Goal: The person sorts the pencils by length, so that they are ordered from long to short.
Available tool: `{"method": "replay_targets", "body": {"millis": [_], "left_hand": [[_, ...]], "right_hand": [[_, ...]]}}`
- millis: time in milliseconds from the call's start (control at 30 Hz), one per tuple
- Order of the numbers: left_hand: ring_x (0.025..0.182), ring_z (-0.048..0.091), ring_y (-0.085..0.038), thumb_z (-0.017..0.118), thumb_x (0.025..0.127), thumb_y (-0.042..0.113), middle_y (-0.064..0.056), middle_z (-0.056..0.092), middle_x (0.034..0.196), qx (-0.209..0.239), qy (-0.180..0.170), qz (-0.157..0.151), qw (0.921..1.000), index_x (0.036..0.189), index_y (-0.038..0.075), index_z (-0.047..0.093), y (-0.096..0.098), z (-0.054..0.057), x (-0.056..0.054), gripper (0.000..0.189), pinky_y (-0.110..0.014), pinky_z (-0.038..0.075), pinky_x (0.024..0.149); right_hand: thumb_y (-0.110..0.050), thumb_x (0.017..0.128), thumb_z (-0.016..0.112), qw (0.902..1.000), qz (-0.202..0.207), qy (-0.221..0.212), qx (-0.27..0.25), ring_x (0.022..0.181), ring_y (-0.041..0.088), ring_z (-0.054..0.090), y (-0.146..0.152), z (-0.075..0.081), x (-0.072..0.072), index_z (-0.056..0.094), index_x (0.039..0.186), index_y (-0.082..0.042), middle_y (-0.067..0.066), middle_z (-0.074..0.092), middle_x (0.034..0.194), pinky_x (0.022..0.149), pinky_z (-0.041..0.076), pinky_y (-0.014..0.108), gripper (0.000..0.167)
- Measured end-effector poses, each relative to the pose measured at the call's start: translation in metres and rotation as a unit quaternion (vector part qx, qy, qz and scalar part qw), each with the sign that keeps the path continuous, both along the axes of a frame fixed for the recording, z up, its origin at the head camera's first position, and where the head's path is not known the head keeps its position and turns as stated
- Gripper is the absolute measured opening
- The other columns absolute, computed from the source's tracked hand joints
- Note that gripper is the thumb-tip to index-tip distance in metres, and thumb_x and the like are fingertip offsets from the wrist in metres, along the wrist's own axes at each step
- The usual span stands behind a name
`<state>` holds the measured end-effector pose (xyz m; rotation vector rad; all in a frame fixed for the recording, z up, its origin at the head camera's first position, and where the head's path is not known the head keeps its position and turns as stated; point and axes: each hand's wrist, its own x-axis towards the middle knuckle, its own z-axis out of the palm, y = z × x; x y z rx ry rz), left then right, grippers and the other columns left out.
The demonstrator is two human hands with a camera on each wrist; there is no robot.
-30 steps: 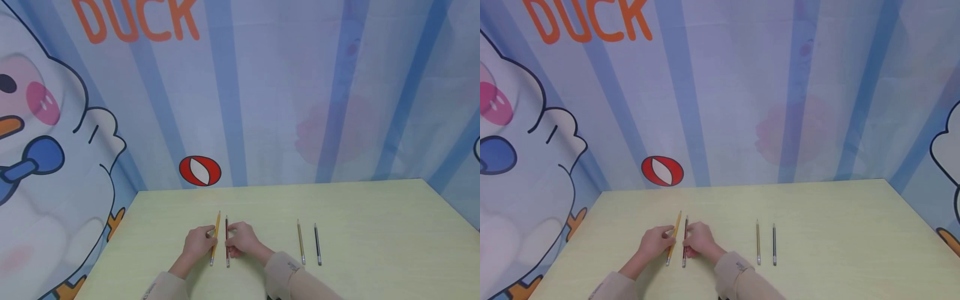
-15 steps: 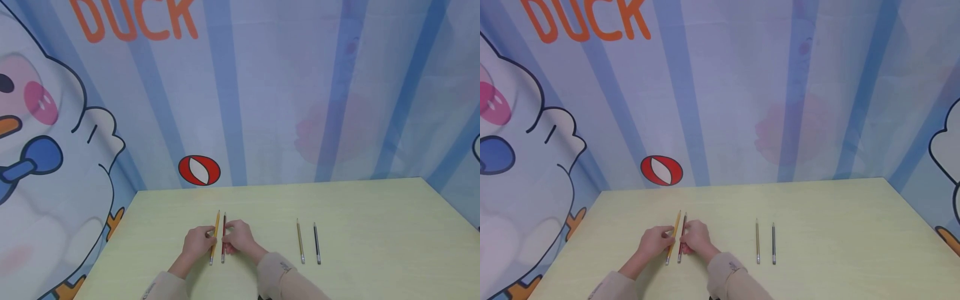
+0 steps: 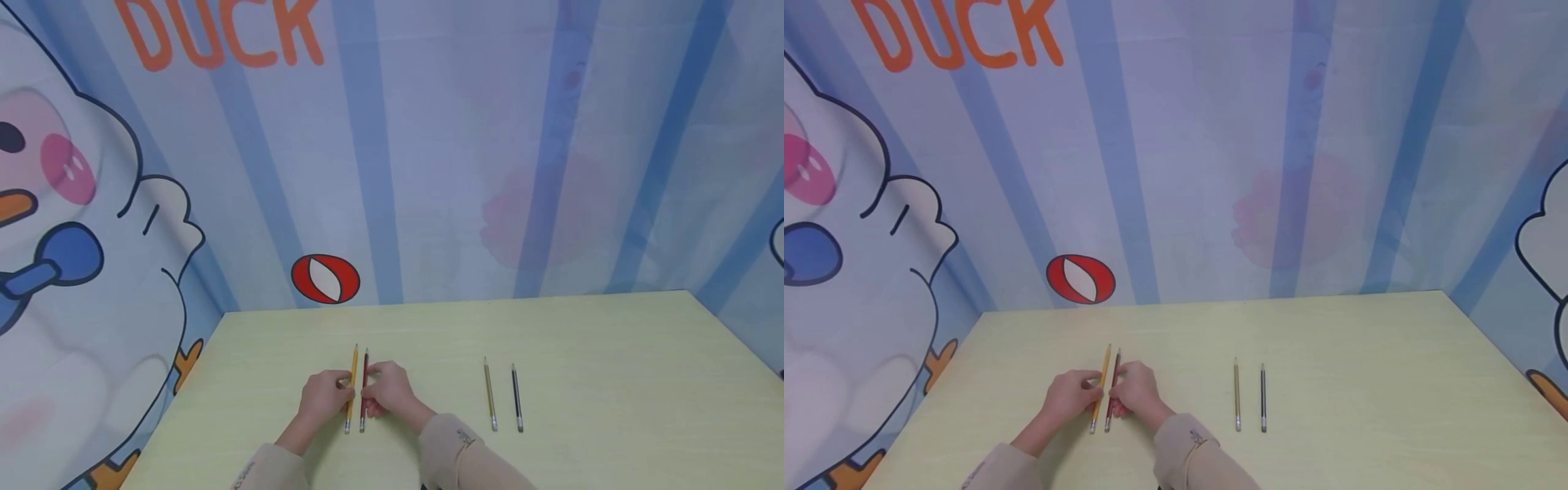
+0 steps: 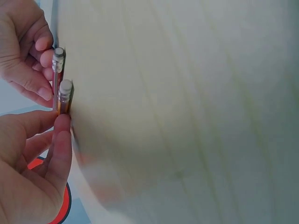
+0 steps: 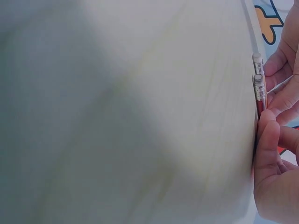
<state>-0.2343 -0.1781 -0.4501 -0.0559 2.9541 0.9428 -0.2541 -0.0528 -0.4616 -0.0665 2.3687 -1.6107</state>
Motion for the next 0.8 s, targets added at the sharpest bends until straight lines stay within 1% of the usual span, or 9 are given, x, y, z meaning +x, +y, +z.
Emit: {"method": "replay_targets", "body": {"millis": [200, 433, 500, 667, 800], "left_hand": [[0.053, 0.056, -0.006, 0.062, 0.077, 0.010, -0.005, 0.066, 0.074, 0.003, 0.004, -0.001, 1.0000, 0.110, 0.001, 0.061, 0.000, 0.000, 0.001, 0.033, -0.020, 0.040, 0.047], [0.057, 0.058, -0.008, 0.062, 0.075, 0.012, -0.007, 0.069, 0.075, -0.022, 0.044, -0.019, 0.9986, 0.105, 0.001, 0.063, -0.001, 0.000, 0.002, 0.032, -0.023, 0.041, 0.051], [0.056, 0.058, -0.008, 0.062, 0.075, 0.012, -0.008, 0.069, 0.075, -0.019, 0.045, -0.021, 0.9986, 0.105, 0.000, 0.063, -0.001, 0.000, 0.002, 0.032, -0.022, 0.041, 0.051], [0.053, 0.058, -0.007, 0.061, 0.075, 0.011, -0.008, 0.068, 0.075, -0.003, 0.034, -0.019, 0.9992, 0.107, -0.001, 0.061, -0.002, -0.002, 0.002, 0.034, -0.021, 0.041, 0.050], [0.053, 0.057, -0.007, 0.061, 0.074, 0.010, -0.007, 0.068, 0.075, 0.003, 0.037, -0.017, 0.9992, 0.108, -0.001, 0.061, -0.003, -0.003, 0.002, 0.035, -0.022, 0.041, 0.050]], "right_hand": [[0.000, 0.075, 0.064, 1.0000, 0.003, 0.001, 0.009, 0.032, 0.008, 0.047, 0.000, 0.000, 0.001, 0.053, 0.115, 0.003, 0.007, 0.055, 0.045, 0.035, 0.043, 0.023, 0.041], [0.003, 0.075, 0.064, 0.9998, 0.018, 0.011, 0.002, 0.031, 0.009, 0.048, 0.005, 0.002, 0.004, 0.049, 0.119, 0.007, 0.008, 0.055, 0.045, 0.036, 0.044, 0.025, 0.047], [0.003, 0.074, 0.063, 0.9997, 0.021, 0.012, 0.003, 0.031, 0.009, 0.047, 0.008, 0.003, 0.005, 0.049, 0.118, 0.008, 0.007, 0.055, 0.045, 0.036, 0.044, 0.025, 0.047], [0.001, 0.074, 0.064, 0.9991, 0.034, 0.023, 0.013, 0.032, 0.009, 0.048, 0.017, 0.007, 0.009, 0.050, 0.116, 0.007, 0.008, 0.056, 0.046, 0.037, 0.044, 0.024, 0.044], [0.000, 0.075, 0.064, 0.9983, 0.049, 0.028, 0.013, 0.033, 0.009, 0.049, 0.025, 0.010, 0.012, 0.051, 0.114, 0.006, 0.007, 0.057, 0.047, 0.038, 0.044, 0.024, 0.042]]}}
